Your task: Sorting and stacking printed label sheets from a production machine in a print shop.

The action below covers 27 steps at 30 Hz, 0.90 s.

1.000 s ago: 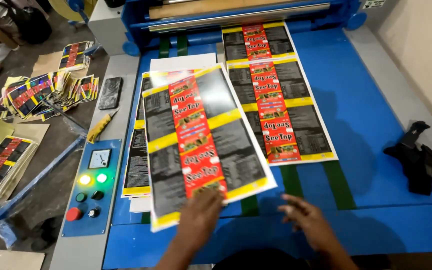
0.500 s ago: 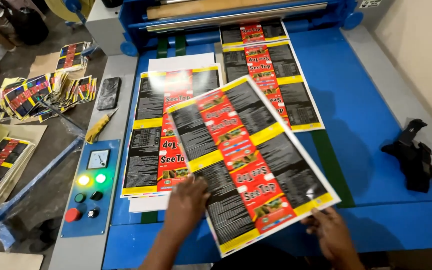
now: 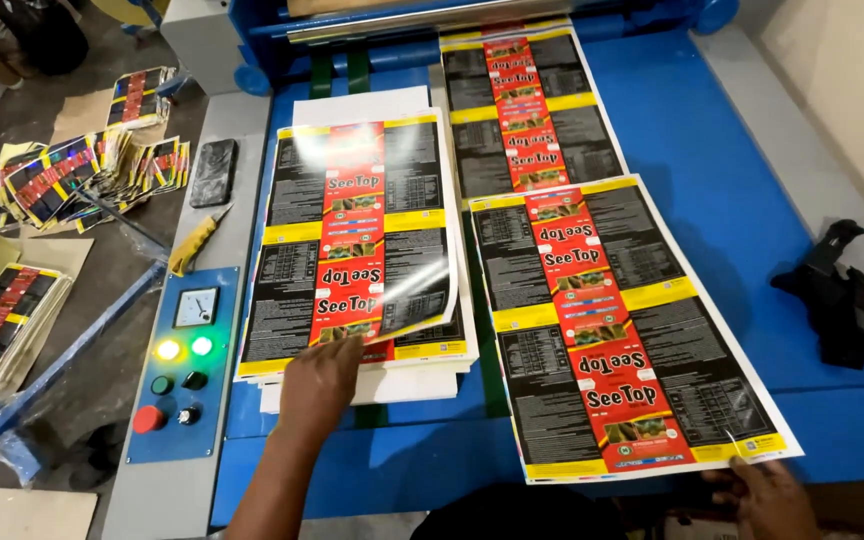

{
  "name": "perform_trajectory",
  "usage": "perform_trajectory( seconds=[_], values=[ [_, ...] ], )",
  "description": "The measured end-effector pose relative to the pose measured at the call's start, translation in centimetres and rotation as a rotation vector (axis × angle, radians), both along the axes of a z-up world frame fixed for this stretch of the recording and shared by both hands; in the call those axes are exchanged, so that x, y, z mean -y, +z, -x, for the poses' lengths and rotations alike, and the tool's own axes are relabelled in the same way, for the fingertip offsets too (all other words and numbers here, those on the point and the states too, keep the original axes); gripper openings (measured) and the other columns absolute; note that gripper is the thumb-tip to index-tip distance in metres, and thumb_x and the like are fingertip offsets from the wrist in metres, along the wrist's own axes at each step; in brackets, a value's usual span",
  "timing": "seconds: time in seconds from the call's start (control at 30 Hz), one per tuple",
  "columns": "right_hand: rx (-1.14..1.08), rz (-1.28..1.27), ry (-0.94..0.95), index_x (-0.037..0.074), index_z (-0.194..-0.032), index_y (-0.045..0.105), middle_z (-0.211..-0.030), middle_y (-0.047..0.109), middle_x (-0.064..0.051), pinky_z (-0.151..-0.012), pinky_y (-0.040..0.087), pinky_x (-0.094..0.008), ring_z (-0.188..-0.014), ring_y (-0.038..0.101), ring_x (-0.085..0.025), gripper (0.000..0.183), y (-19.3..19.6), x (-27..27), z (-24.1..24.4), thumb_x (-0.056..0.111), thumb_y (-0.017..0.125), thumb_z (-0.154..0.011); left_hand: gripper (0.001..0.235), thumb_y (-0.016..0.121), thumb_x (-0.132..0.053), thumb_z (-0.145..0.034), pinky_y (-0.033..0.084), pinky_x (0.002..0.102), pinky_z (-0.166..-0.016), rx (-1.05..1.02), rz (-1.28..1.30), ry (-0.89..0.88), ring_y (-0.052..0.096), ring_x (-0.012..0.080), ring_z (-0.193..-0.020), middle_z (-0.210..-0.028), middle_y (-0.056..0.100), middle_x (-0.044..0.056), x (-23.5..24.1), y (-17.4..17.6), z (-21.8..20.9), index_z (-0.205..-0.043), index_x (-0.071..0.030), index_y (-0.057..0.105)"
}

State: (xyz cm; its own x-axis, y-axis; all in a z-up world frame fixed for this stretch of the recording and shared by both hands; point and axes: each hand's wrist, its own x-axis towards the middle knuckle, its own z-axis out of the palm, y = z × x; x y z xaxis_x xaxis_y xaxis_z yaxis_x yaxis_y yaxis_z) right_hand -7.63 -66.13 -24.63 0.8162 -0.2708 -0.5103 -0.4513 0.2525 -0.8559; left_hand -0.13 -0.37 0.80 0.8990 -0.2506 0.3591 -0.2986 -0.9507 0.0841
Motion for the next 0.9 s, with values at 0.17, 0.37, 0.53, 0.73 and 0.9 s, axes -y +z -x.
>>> perform_trajectory(
  seconds=[0.17,0.37,0.53,0.73,0.9],
  values=[
    [-0.022,0.011,-0.023,0.005,-0.135,0.056,-0.113,0.071,-0.016,-0.059,0.051,-0.041,-0.087,0.070,-0.029,0.033,-0.1,-2.7,0.2,0.009,0.054,-0.102,0.011,0.065,-0.011,-0.090,0.058,0.043,-0.068,0.030,0.105,0.000,0.073,0.0303,-0.078,-0.089,0.075,0.012,0.9,-0.3,0.4,-0.098,-0.007,0.071],
    [0.009,0.033,0.008,0.000,-0.127,0.057,-0.107,0.070,-0.017,-0.060,0.051,-0.040,-0.084,0.071,-0.029,0.027,2.0,-7.3,-3.6,0.009,0.055,-0.102,0.010,0.066,-0.011,-0.086,0.059,0.043,-0.068,0.020,0.087,-0.051,0.074,0.0296,-0.082,-0.094,0.076,0.011,1.8,-0.2,0.9,-0.094,-0.006,0.069],
    [0.056,0.042,0.034,0.001,-0.124,0.057,-0.103,0.069,-0.015,-0.060,0.050,-0.039,-0.081,0.069,-0.029,0.025,3.9,-9.3,-9.6,0.009,0.056,-0.101,0.013,0.065,-0.009,-0.086,0.059,0.041,-0.066,0.054,0.082,-0.043,0.073,0.0294,-0.082,-0.096,0.076,0.012,1.6,-0.8,0.9,-0.098,-0.005,0.069],
    [0.079,-0.030,0.075,0.002,-0.128,0.057,-0.107,0.071,-0.015,-0.062,0.048,-0.035,-0.085,0.070,-0.025,0.028,10.9,-13.4,-12.3,0.015,0.054,-0.104,0.006,0.071,-0.011,-0.085,0.057,0.043,-0.062,-0.017,0.117,0.096,0.072,0.0288,-0.074,-0.080,0.073,0.009,1.3,0.1,0.7,-0.091,-0.009,0.072],
    [-0.005,-0.047,0.091,0.011,-0.146,0.050,-0.113,0.074,-0.017,-0.062,0.049,-0.035,-0.085,0.069,-0.025,0.047,10.1,-14.6,-10.3,0.018,0.055,-0.099,0.009,0.075,-0.015,-0.082,0.055,0.043,-0.061,0.257,0.247,0.062,0.070,0.0304,-0.071,-0.081,0.071,0.011,2.1,0.5,1.2,-0.082,-0.008,0.069]
  ],
)
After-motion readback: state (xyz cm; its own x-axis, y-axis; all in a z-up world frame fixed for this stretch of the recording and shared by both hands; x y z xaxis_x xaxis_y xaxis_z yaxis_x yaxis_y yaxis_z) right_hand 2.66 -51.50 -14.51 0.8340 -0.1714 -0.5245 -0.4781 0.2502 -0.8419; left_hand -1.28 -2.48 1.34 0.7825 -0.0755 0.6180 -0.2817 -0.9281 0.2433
